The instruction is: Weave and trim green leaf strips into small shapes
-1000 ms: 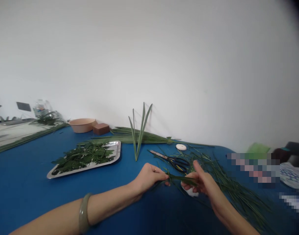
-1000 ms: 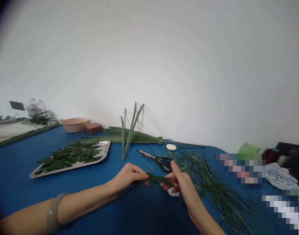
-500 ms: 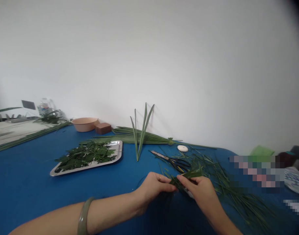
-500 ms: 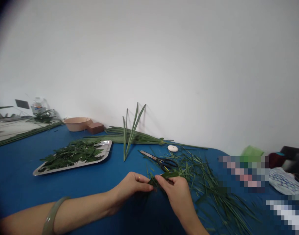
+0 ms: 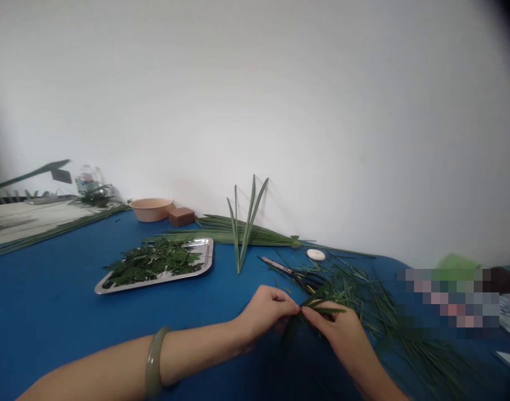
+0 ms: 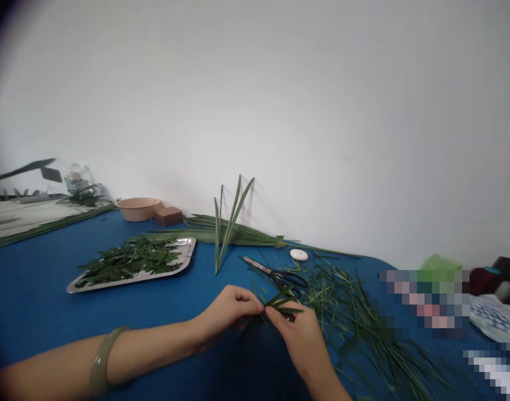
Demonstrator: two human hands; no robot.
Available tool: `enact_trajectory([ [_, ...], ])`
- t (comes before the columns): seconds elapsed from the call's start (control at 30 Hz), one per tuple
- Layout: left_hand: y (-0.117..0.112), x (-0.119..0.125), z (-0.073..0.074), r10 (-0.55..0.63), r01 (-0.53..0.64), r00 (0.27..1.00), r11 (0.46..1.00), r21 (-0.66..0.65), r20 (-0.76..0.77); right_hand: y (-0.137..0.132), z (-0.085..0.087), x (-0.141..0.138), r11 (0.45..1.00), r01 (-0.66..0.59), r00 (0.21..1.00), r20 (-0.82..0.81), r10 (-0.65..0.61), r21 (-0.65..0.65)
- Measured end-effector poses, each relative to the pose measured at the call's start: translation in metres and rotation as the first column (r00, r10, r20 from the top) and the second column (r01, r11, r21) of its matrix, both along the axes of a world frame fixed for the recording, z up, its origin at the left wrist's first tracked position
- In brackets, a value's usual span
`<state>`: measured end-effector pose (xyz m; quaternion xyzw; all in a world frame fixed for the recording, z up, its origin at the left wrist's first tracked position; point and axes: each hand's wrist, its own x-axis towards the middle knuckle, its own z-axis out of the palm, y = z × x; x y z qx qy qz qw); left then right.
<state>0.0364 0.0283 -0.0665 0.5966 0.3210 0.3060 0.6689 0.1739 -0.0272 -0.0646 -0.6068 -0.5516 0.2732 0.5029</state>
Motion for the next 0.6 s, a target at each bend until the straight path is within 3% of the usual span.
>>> enact_trajectory([
  [0.43, -0.001, 0.003, -0.001, 0.075, -0.075, 0.997, 0.997, -0.008, 0.02, 0.008, -0.012, 0.006, 0.999, 0.01, 0.999, -0.031, -0.011, -0.05],
  [0.6, -0.001, 0.003, -0.004, 0.049, -0.046, 0.998, 0.997, -0.054, 0.047, 0.007, -0.01, 0.005, 0.999, 0.011, 0.998, -0.055, -0.013, -0.051],
])
